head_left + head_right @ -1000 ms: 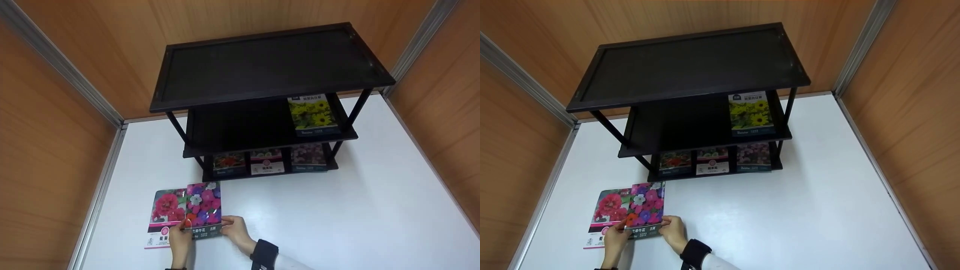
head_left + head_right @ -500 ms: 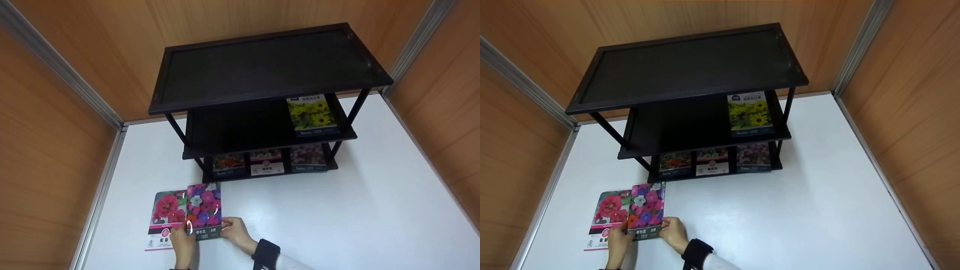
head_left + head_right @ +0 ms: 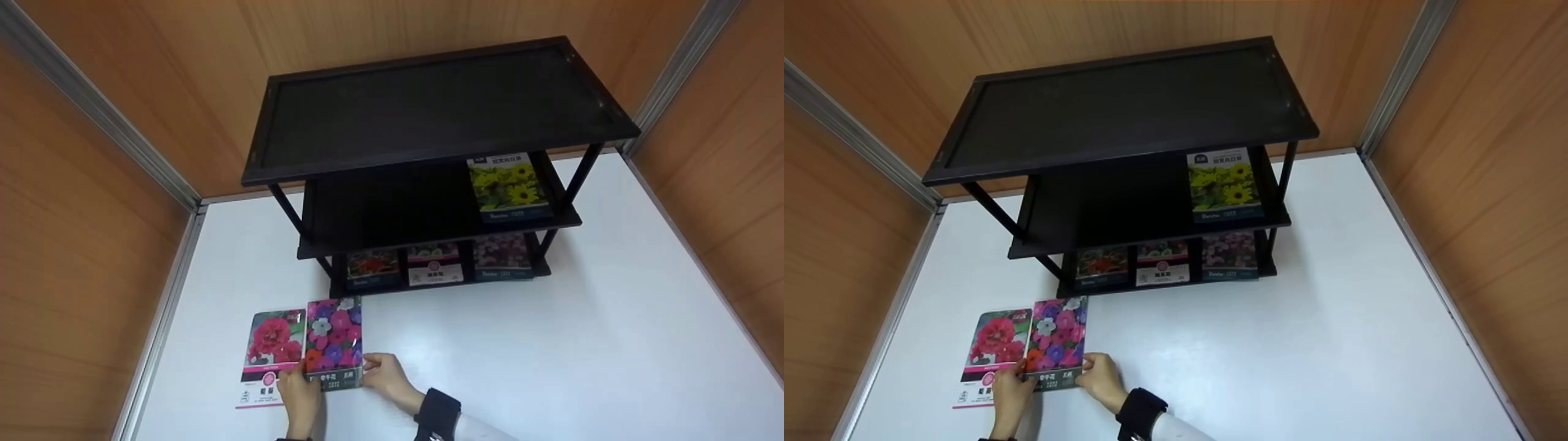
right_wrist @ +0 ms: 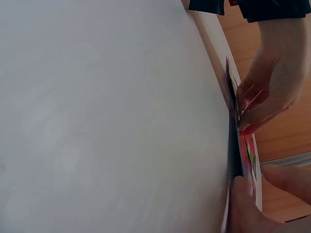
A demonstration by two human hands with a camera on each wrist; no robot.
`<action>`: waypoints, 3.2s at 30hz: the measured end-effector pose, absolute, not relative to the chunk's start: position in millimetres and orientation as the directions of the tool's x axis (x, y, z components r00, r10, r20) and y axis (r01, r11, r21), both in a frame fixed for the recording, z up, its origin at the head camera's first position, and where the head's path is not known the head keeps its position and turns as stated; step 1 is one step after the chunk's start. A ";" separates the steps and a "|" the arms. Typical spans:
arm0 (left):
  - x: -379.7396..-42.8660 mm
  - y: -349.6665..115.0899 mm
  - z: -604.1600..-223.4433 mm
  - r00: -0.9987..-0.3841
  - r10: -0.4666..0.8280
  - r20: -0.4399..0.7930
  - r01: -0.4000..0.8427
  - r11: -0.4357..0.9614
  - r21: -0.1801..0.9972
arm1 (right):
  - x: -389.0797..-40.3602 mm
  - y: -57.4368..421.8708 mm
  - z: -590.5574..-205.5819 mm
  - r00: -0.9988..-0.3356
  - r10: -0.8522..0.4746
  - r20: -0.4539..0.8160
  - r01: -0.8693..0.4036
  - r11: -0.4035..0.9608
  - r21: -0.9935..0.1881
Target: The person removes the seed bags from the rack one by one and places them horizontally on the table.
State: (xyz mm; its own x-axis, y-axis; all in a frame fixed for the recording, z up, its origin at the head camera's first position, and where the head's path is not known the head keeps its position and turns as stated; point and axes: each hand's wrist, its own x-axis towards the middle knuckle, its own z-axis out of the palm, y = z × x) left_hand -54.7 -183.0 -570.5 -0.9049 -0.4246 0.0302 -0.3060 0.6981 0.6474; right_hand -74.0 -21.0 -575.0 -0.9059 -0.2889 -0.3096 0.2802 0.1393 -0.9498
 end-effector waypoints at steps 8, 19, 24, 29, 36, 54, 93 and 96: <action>-56.9 -177.7 -566.7 -0.886 -0.462 0.034 -0.310 0.646 0.698 | -74.3 -8.4 -560.5 -0.917 -0.303 -0.261 0.247 0.083 -0.965; -63.6 -158.9 -550.2 -0.895 -0.440 0.072 -0.222 0.579 0.785 | -78.2 8.5 -524.1 -0.941 -0.279 -0.192 0.178 0.073 -0.981; -66.5 -149.2 -542.5 -0.902 -0.429 0.053 -0.216 0.553 0.805 | -83.4 20.1 -516.5 -0.940 -0.291 -0.179 0.170 0.058 -0.984; -70.0 -140.3 -536.6 -0.908 -0.412 0.079 -0.178 0.550 0.816 | -87.1 32.4 -507.8 -0.941 -0.286 -0.181 0.176 0.043 -0.984; -75.3 -127.7 -530.8 -0.913 -0.392 0.116 -0.131 0.550 0.825 | -93.4 47.7 -516.5 -0.946 -0.276 -0.172 0.176 0.011 -0.984; -96.1 -92.1 -513.1 -0.929 -0.282 0.238 0.074 0.491 0.868 | -105.0 94.5 -495.9 -0.978 -0.154 -0.142 0.142 0.008 -0.990; -135.6 2.2 -447.5 -0.957 0.058 0.284 0.283 0.409 0.868 | -144.8 200.9 -420.9 -0.985 0.171 -0.034 0.058 0.136 -0.989; -139.9 8.5 -441.5 -0.955 0.072 0.286 0.290 0.405 0.867 | -148.0 207.4 -417.1 -0.982 0.191 -0.006 0.035 0.152 -0.988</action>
